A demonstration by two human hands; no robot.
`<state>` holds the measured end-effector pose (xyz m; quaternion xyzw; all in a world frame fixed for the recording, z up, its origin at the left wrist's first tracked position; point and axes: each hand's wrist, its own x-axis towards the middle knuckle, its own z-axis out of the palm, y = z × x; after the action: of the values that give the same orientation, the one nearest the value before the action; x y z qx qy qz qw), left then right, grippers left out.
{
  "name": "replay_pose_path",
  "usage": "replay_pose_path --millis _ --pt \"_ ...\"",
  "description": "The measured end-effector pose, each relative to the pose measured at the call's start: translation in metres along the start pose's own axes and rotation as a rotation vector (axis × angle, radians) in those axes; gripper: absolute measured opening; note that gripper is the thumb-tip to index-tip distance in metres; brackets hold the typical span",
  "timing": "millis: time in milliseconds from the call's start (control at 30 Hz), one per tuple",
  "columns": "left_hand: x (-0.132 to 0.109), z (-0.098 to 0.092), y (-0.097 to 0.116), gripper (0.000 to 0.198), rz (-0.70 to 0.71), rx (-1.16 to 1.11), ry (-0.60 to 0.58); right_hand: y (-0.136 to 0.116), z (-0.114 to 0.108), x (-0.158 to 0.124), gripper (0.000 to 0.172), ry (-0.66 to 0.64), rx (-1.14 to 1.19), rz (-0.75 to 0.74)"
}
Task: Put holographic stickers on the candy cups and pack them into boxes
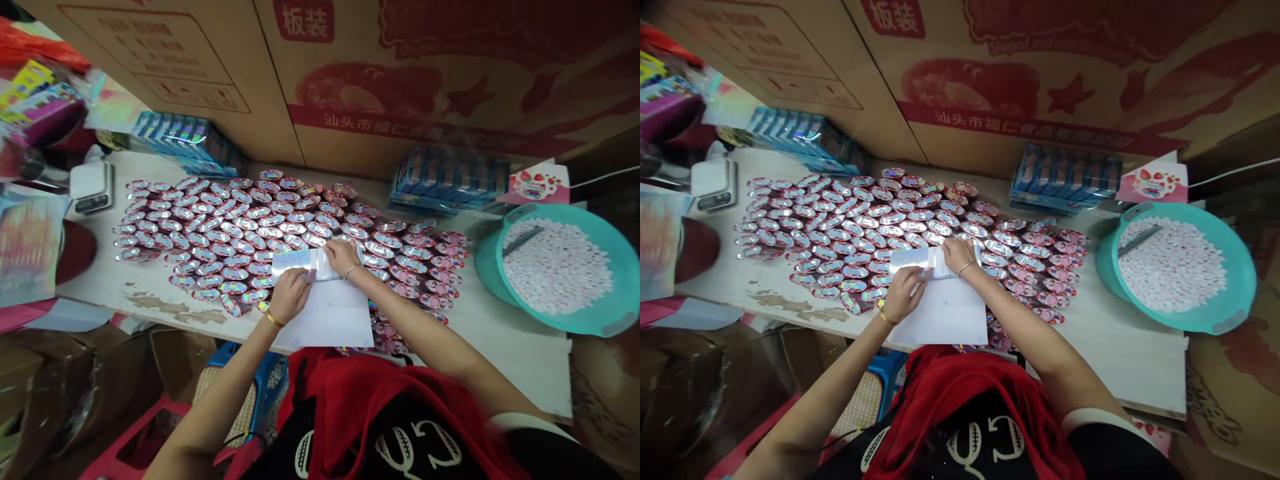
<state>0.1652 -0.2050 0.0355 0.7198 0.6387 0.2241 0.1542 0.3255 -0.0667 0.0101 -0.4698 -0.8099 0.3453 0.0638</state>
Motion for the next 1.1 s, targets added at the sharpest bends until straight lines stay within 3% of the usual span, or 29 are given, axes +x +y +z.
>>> replay_pose_path --millis 133,200,333,433,567,667,767,867,967,1100 --pt "0.005 -0.008 0.002 0.027 -0.171 -0.139 0.235 0.002 -0.002 -0.002 0.029 0.008 -0.024 -0.021" --pt "0.024 -0.010 -0.003 0.040 -0.176 -0.038 0.166 0.000 -0.003 -0.004 0.028 0.002 -0.009 -0.060" --pt "0.056 -0.003 -0.016 0.047 -0.150 0.194 -0.093 -0.006 -0.005 -0.006 0.026 0.000 0.025 -0.090" --pt "0.056 0.006 -0.022 0.048 -0.106 0.192 -0.124 -0.003 -0.003 -0.005 0.024 -0.007 0.046 -0.071" --pt "0.036 0.005 -0.018 0.046 -0.030 0.109 -0.132 0.005 0.003 -0.003 0.024 -0.013 0.040 -0.028" --pt "0.020 -0.012 -0.002 0.042 -0.061 0.057 -0.042 0.009 0.012 -0.001 0.028 -0.005 0.017 -0.009" --pt "0.014 -0.038 0.024 0.051 -0.170 -0.044 0.244 0.008 0.018 -0.002 0.029 0.010 0.045 -0.025" --pt "0.025 -0.053 0.051 0.068 -0.268 -0.265 0.468 0.005 0.009 -0.016 0.035 0.135 0.246 -0.092" --pt "0.049 -0.044 0.077 0.072 -0.354 -0.489 0.519 0.007 -0.014 -0.046 0.052 0.291 0.623 -0.098" --pt "0.080 0.002 0.116 0.072 -0.396 -0.699 0.426 0.023 -0.047 -0.096 0.046 0.366 0.961 0.103"
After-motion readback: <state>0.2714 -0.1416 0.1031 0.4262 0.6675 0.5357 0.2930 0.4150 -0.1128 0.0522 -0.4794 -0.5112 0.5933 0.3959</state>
